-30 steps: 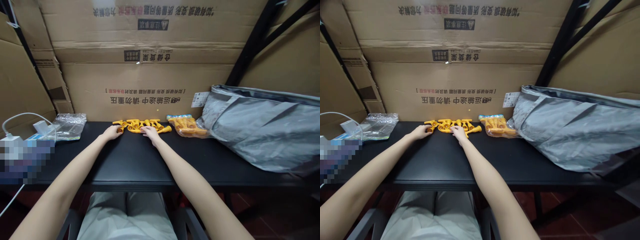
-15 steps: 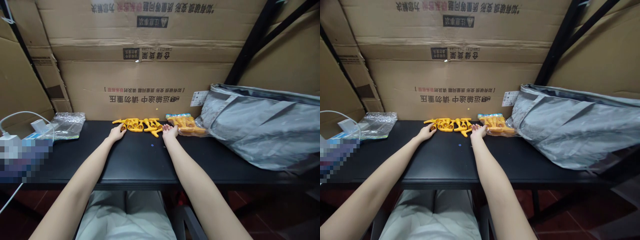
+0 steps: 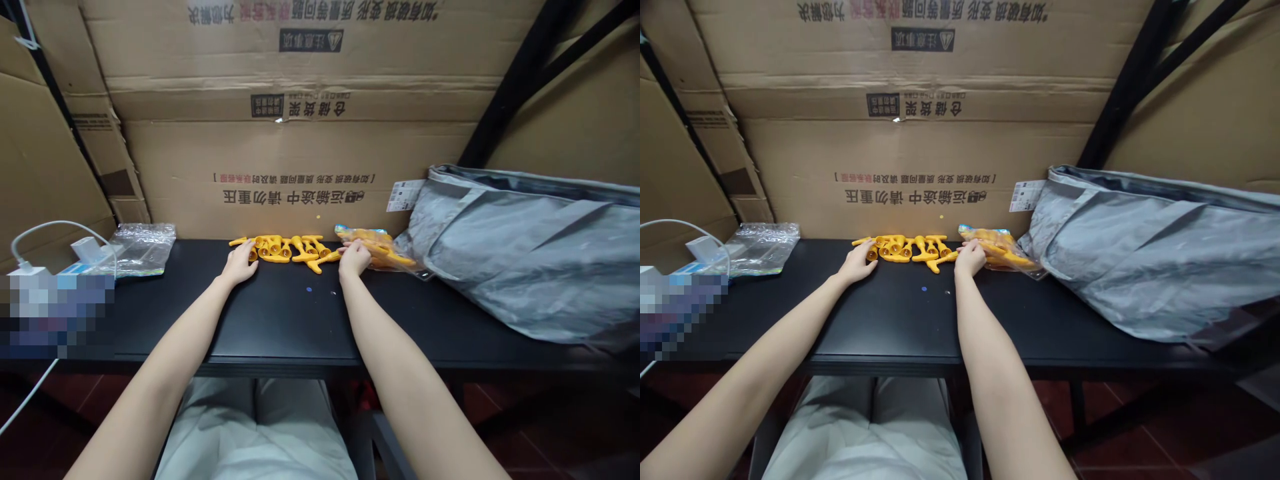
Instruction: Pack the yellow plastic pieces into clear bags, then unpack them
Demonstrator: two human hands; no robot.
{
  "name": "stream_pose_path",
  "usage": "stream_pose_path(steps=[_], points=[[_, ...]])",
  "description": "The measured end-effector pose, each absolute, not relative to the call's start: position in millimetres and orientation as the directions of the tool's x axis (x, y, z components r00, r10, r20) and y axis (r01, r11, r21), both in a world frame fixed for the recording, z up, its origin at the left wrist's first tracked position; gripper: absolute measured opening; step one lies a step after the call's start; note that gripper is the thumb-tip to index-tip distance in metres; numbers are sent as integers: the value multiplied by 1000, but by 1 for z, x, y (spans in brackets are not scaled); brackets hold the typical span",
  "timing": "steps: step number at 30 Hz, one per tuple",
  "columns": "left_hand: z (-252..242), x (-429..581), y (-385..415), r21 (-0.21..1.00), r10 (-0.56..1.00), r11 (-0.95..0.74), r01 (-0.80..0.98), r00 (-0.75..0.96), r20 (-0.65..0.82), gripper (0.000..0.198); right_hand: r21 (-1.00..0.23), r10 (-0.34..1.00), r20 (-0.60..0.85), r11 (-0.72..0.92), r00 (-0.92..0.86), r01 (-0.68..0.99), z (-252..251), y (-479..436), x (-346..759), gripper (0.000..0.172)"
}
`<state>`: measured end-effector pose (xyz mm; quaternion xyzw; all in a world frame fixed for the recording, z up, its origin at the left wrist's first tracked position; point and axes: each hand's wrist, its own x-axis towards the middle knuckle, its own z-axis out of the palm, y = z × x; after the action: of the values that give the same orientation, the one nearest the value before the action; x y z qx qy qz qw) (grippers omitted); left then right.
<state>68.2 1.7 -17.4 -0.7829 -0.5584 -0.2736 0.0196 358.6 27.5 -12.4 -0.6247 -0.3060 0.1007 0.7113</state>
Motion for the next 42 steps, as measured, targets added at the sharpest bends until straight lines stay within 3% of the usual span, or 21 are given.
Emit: stream_pose_path(steps=[3,6,11,17,20,22,24,25,28,33,38,42], points=[[-16,68,1,266,834,-415,870,247,494,55,-869,518,487,211,703,447,-6,23,358,41],[-10,72,-4,253,780,-501,827,305,546,50,-819,521,569,285,637,499,8,14,349,41],[5,94,-21,334,717,-673,660,470,515,45,-793,514,603,468,610,389,33,-5,324,31],[7,126,-37,502,614,-783,369,588,526,37,-772,646,616,609,451,182,48,-31,288,26],[6,135,-36,734,733,-635,241,487,474,31,-767,726,633,636,269,90,48,-45,272,23],[8,135,-30,934,872,-349,71,389,296,28,-772,762,634,634,134,45,46,-53,263,20],[10,127,-23,986,930,-56,-154,351,108,37,-766,766,643,643,7,26,42,-58,256,19],[12,121,-20,971,945,4,-238,319,75,42,-759,759,650,651,-46,20,40,-61,253,19],[15,96,-13,949,982,-46,-311,159,100,54,-746,737,652,665,-181,21,32,-63,245,24],[20,61,-11,953,967,-239,-186,43,251,56,-769,751,583,633,-309,89,23,-54,242,28],[23,47,-15,962,964,-233,-139,95,247,65,-841,833,518,537,-192,64,15,-33,255,24],[23,48,-13,960,985,-123,-250,88,149,63,-912,912,410,410,-23,-5,9,-17,264,20]])
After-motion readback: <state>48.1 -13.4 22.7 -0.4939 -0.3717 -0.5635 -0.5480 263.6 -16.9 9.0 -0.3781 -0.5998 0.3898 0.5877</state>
